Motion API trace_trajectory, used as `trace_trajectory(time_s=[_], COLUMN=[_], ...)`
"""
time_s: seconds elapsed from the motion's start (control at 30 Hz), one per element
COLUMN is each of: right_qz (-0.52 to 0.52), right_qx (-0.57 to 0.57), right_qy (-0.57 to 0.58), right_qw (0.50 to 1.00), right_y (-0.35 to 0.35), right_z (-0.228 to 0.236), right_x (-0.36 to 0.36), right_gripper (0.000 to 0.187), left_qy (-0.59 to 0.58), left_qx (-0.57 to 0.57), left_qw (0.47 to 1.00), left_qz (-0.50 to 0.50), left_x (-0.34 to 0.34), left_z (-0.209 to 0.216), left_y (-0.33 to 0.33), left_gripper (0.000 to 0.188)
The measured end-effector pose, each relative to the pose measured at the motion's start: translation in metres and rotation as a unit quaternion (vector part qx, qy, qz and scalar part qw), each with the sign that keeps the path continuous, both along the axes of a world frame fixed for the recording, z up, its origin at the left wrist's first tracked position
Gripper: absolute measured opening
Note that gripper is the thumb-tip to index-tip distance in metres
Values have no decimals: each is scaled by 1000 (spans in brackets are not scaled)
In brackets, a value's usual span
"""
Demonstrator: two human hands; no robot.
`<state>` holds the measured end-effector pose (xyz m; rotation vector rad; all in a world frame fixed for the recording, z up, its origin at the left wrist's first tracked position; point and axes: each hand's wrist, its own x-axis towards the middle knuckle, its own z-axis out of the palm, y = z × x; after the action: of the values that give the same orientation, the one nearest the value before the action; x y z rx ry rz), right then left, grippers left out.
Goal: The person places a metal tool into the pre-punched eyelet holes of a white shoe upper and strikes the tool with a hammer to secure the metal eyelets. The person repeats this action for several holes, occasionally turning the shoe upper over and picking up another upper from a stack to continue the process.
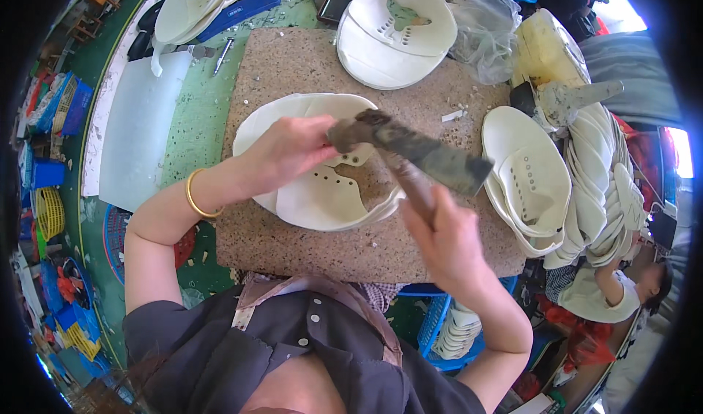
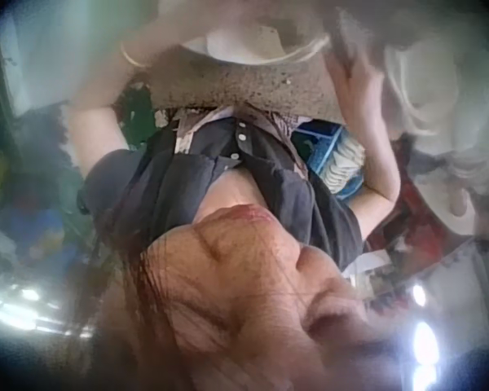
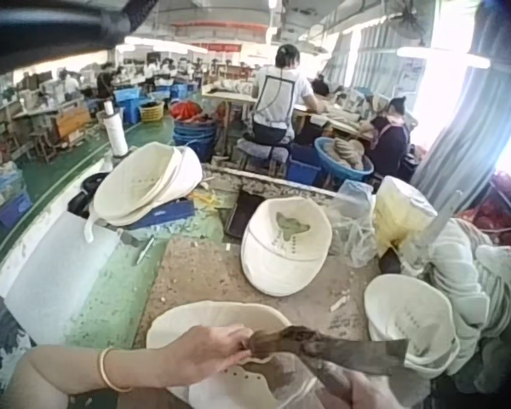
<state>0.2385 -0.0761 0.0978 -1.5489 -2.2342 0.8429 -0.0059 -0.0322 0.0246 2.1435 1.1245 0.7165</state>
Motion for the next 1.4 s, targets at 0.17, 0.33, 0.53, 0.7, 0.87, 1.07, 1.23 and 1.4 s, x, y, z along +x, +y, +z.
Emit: trace_trajectory(time_s=[0.17,0.33,0.53,0.7,0.87,1.07,1.23,1.4], right_qz=[-49,-61,131,-49,-11,204,-60,-33], right_qx=[-13,77,179,-21,131,225,-123,-72], right_qy=[56,300,-63,39,294,15,-6,31], right_qw=[997,949,973,998,947,952,991,996], right_y=[1,12,7,6,23,24,-26,-73], right_z=[-4,20,-5,-6,18,1,-8,-31], right_x=[15,-5,1,8,-9,-11,30,28], right_gripper=[19,23,21,24,28,24,22,17], left_qy=[-206,-101,8,-230,-90,-17,-187,-283], left_qx=[-260,-75,17,-267,-204,98,-235,-278], left_qw=[942,992,998,933,972,995,947,917], left_qz=[48,26,61,71,67,-5,111,30], left_x=[-30,-24,-14,-43,-44,-22,-43,-8], left_z=[-18,-16,-8,-17,-15,-6,-18,-13], left_y=[22,13,5,22,17,2,15,-13], left_gripper=[19,17,16,19,18,16,22,18])
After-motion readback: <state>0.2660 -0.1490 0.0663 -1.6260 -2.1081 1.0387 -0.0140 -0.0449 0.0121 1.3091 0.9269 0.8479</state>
